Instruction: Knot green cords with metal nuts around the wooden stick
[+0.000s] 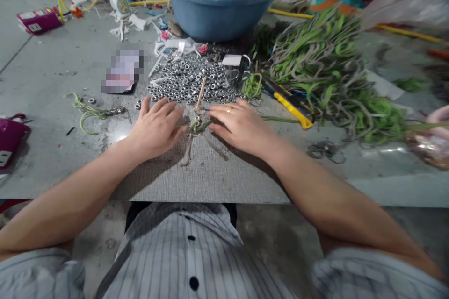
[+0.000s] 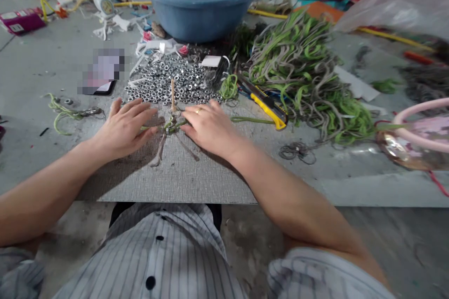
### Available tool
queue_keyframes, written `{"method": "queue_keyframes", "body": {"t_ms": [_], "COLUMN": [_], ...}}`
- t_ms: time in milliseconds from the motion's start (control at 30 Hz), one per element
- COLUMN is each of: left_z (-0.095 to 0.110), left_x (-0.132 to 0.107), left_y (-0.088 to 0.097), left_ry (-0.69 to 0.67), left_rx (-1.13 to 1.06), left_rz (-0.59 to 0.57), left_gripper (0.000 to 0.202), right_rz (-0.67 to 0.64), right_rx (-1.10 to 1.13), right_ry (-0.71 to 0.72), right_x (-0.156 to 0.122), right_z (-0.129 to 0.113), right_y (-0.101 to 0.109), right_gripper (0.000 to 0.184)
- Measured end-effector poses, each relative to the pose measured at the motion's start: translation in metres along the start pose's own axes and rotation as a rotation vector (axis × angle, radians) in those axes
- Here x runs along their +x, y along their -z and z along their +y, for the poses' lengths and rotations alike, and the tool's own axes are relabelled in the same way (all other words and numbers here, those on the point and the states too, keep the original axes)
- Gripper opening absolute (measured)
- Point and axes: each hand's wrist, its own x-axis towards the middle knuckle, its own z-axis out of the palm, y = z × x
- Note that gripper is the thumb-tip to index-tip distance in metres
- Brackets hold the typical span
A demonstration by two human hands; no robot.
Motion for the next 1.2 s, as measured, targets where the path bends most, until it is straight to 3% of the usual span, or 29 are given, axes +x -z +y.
{"method": "queue_keyframes", "body": {"t_ms": [67, 167, 400, 667, 900, 1000, 1133, 1200], "left_z": [0.002, 0.006, 0.012, 0.018, 0.01, 0.008, 0.012, 0.016], "left_x": [0.003, 0.008, 0.009, 0.003, 0.005, 0.005, 0.003, 0.003], "left_y": [-0.004, -0.01, -0.011, 0.001, 0.011, 0.011, 0.005, 0.003], "left_ry": [-0.11, -0.17, -0.156, -0.013, 0.07, 0.111, 0.154, 0.148], "left_rx": [-0.032, 0.0, 0.056, 0.066, 0.107, 0.085, 0.019, 0.003], "left_rz": [0.05, 0.049, -0.142, -0.306, -0.41, -0.382, -0.258, -0.226], "left_gripper": [0.033, 0.025, 0.033, 0.056, 0.06, 0.055, 0.041, 0.046], "right_rz": [0.049, 0.1, 0.073, -0.169, -0.243, -0.277, -0.235, -0.223], "right_rx": [0.072, 0.09, 0.091, 0.085, 0.019, 0.026, 0.063, 0.079], "right_ry": [0.106, 0.164, 0.185, -0.106, -0.212, -0.23, -0.21, -0.201], "right_x": [0.002, 0.003, 0.004, -0.002, -0.003, -0.003, -0.001, 0.0], "right_z": [-0.005, -0.008, -0.006, -0.019, -0.013, -0.012, -0.019, -0.022], "right_y": [-0.004, -0.011, -0.013, 0.005, 0.02, 0.023, 0.018, 0.014], "right_gripper": [0.028, 0.022, 0.024, 0.03, 0.031, 0.031, 0.031, 0.038]}}
